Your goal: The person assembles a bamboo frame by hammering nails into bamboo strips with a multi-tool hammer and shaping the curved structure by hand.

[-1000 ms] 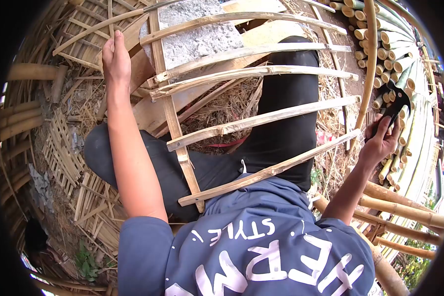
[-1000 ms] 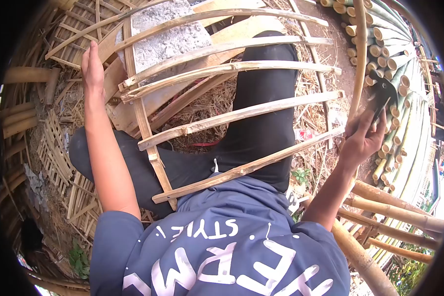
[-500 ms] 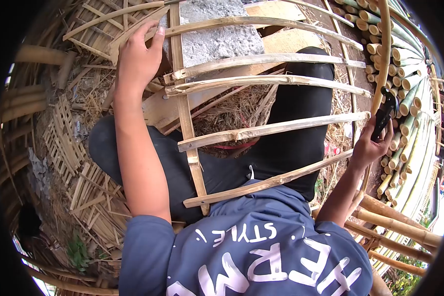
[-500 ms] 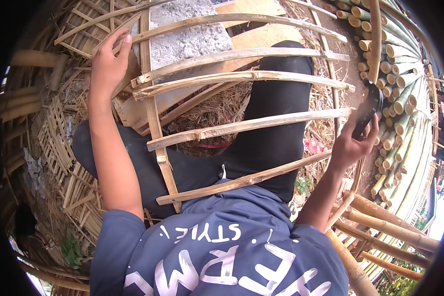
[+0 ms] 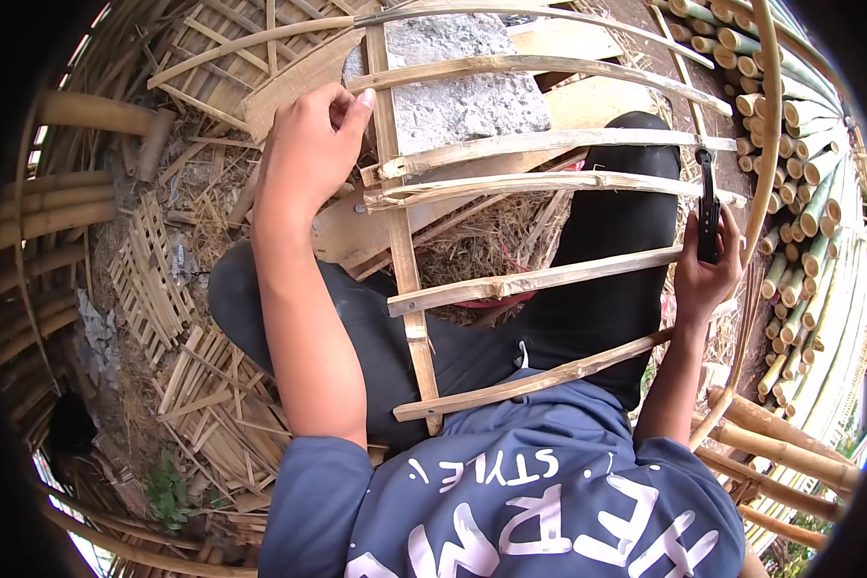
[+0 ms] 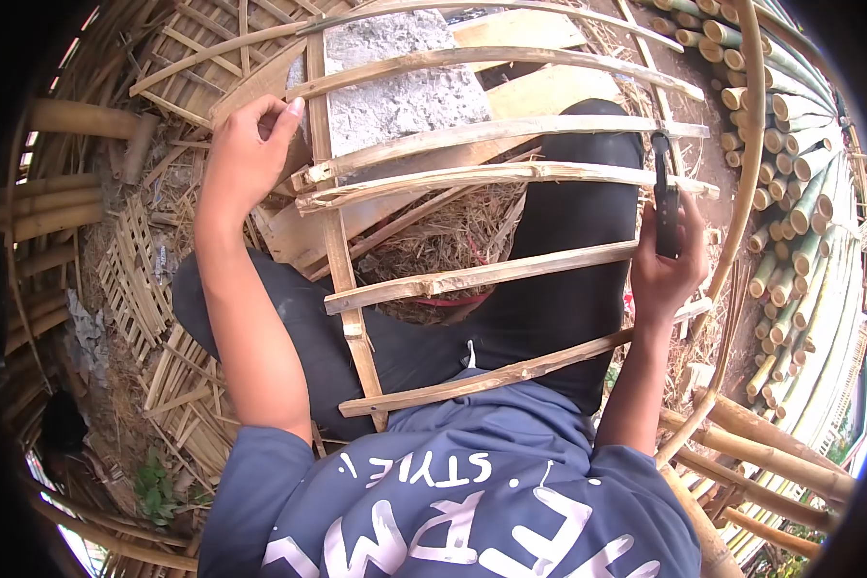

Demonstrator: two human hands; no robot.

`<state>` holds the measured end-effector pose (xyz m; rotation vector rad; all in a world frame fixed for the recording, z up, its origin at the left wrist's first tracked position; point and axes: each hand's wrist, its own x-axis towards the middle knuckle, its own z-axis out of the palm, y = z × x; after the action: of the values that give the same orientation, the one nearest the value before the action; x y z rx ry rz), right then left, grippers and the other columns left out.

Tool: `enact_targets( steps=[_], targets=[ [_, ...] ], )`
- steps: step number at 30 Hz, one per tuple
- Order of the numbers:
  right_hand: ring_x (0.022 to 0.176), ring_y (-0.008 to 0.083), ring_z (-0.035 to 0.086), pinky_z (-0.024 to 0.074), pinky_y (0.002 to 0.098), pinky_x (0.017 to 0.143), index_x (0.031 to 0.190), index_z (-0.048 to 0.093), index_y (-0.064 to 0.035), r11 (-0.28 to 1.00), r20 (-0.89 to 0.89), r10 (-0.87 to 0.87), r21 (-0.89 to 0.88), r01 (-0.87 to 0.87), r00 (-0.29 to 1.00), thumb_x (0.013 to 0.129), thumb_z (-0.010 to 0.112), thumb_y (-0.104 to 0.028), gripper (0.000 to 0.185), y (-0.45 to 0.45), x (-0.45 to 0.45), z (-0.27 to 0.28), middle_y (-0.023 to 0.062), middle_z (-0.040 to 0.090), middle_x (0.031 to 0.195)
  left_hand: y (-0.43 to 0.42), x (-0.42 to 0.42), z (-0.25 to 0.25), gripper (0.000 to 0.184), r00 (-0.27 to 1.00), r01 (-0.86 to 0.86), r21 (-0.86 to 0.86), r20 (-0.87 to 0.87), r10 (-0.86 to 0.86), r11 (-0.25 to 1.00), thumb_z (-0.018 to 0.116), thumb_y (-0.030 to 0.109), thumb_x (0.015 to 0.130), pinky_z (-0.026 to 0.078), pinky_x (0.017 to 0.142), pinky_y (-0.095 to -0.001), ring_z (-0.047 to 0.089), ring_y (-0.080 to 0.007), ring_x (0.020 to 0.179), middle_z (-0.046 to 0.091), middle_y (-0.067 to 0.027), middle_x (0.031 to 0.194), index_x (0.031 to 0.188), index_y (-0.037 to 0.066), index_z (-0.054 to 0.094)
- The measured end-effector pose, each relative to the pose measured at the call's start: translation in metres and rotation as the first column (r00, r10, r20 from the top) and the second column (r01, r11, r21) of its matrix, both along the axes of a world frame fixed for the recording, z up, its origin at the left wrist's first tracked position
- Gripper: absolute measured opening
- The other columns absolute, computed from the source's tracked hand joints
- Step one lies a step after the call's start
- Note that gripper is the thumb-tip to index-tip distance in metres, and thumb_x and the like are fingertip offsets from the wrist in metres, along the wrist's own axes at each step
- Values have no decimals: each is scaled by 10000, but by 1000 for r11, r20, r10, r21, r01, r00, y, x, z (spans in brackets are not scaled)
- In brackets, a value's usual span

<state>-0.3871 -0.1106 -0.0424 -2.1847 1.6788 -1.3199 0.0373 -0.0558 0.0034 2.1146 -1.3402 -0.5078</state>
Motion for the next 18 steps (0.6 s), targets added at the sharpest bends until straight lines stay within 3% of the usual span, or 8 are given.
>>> enact_targets(
  steps=[2,6,9,12,18],
  targets=[
    [726,113,677,526,266,650,1262,636,-46,1000,-18,-8,-4,8,1000,866,746,-12,413,1,4,2,66,724,888,2,-3,3,400,996,80,49,-48,-77,996,643,366,974,468,654,-303,520,-119,658,602,-44,703,908,-29,635],
    [774,143,702,537,283,680,1241,655,-60,1000,-60,-19,6,20,998,859,757,-38,396,3,7,4,81,723,874,5,-11,14,333,956,267,227,-188,-227,937,721,329,922,478,638,-287,549,-94,681,627,-9,761,894,5,652],
    [727,173,673,522,312,676,1222,662,-64,1000,-86,-1,-10,0,996,865,762,-80,371,2,7,3,90,707,845,8,-4,10,307,916,386,199,-195,-350,901,765,297,884,485,626,-280,582,-93,709,648,-16,783,884,9,658],
    [699,201,643,497,337,666,1213,664,-66,1000,-137,-3,-20,1,991,865,770,-115,367,3,6,2,96,687,818,8,-1,5,289,901,418,150,-197,-388,896,788,270,859,486,615,-274,596,-94,714,663,-21,790,884,9,667],
    [699,191,643,495,330,662,1214,665,-78,1000,-147,-11,-13,9,989,860,782,-131,377,4,7,4,84,682,816,4,-4,6,282,934,344,217,-178,-309,914,787,264,858,475,631,-268,581,-94,687,649,-11,736,870,3,682]
  ],
)
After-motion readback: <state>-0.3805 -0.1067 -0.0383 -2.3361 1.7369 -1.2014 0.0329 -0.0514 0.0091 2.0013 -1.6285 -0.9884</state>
